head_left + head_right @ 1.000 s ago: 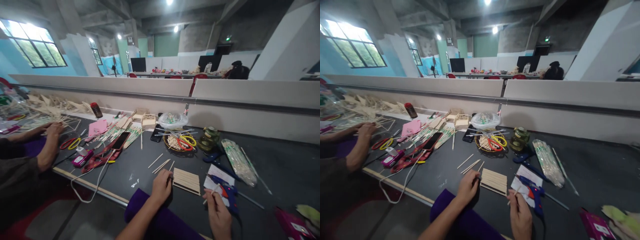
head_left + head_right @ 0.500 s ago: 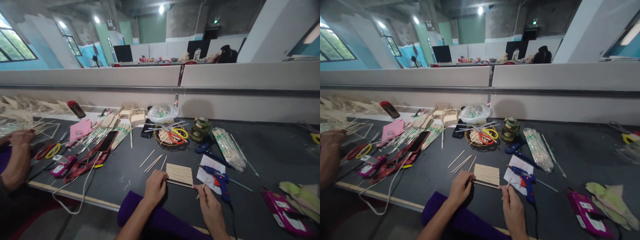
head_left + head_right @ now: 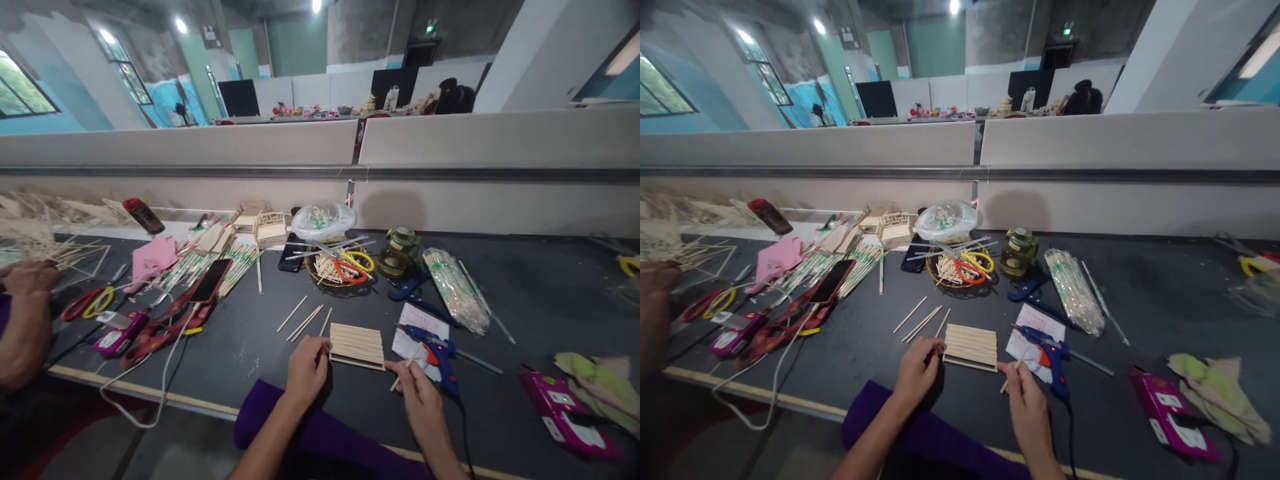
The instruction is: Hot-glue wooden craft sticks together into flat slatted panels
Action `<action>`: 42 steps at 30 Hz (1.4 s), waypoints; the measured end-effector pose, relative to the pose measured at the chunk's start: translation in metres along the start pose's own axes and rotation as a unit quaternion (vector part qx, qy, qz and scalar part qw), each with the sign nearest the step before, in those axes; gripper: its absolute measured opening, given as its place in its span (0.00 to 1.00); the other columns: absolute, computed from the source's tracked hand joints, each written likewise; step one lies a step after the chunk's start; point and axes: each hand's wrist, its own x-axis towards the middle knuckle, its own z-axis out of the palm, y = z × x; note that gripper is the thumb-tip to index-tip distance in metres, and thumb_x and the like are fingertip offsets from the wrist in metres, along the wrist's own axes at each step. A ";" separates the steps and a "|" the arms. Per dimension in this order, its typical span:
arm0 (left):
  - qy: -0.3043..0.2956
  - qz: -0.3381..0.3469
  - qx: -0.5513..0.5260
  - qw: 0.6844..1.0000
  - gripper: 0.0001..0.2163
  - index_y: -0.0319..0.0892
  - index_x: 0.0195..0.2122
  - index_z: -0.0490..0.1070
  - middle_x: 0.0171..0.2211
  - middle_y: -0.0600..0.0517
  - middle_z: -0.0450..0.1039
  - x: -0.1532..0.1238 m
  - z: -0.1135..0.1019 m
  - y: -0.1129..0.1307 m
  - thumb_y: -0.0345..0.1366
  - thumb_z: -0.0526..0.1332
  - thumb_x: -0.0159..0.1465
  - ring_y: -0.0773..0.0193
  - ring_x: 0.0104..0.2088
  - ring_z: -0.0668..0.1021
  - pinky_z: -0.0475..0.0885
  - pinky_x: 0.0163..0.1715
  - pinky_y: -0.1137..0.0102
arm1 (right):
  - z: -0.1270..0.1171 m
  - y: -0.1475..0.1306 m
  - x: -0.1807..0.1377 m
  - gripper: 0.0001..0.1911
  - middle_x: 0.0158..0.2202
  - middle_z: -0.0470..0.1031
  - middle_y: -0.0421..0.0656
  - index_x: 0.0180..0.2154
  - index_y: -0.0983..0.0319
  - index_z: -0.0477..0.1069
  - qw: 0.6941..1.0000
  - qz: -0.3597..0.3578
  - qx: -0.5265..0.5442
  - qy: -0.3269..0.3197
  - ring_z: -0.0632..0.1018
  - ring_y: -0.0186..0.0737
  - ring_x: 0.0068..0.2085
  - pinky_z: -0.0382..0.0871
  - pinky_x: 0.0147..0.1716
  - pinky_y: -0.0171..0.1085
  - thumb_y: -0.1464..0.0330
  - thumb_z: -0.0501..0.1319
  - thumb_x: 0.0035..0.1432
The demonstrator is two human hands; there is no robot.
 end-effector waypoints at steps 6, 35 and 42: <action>0.033 -0.016 -0.012 0.999 0.12 0.43 0.40 0.71 0.33 0.51 0.74 -0.001 -0.001 -0.001 0.26 0.51 0.61 0.64 0.36 0.74 0.69 0.38 0.69 | -0.006 -0.007 -0.002 0.24 0.36 0.79 0.44 0.39 0.58 0.73 0.999 -0.027 -0.043 -0.014 0.78 0.40 0.36 0.68 0.37 0.33 0.50 0.46 0.64; 0.113 -0.072 0.246 0.960 0.06 0.41 0.35 0.70 0.46 0.47 0.67 0.024 -0.023 -0.020 0.30 0.54 0.63 0.56 0.48 0.67 0.60 0.47 0.60 | 0.120 -0.121 0.066 0.23 0.35 0.80 0.46 0.57 0.63 0.61 0.953 -0.144 -0.195 -0.179 0.80 0.40 0.36 0.66 0.34 0.33 0.71 0.53 0.60; 0.095 -0.136 0.224 0.960 0.09 0.43 0.35 0.71 0.39 0.49 0.70 0.028 -0.030 -0.030 0.33 0.51 0.66 0.59 0.42 0.70 0.60 0.40 0.65 | 0.125 -0.136 0.047 0.20 0.46 0.77 0.50 0.55 0.64 0.64 0.942 -0.180 -0.205 -0.195 0.78 0.42 0.47 0.65 0.43 0.34 0.74 0.50 0.61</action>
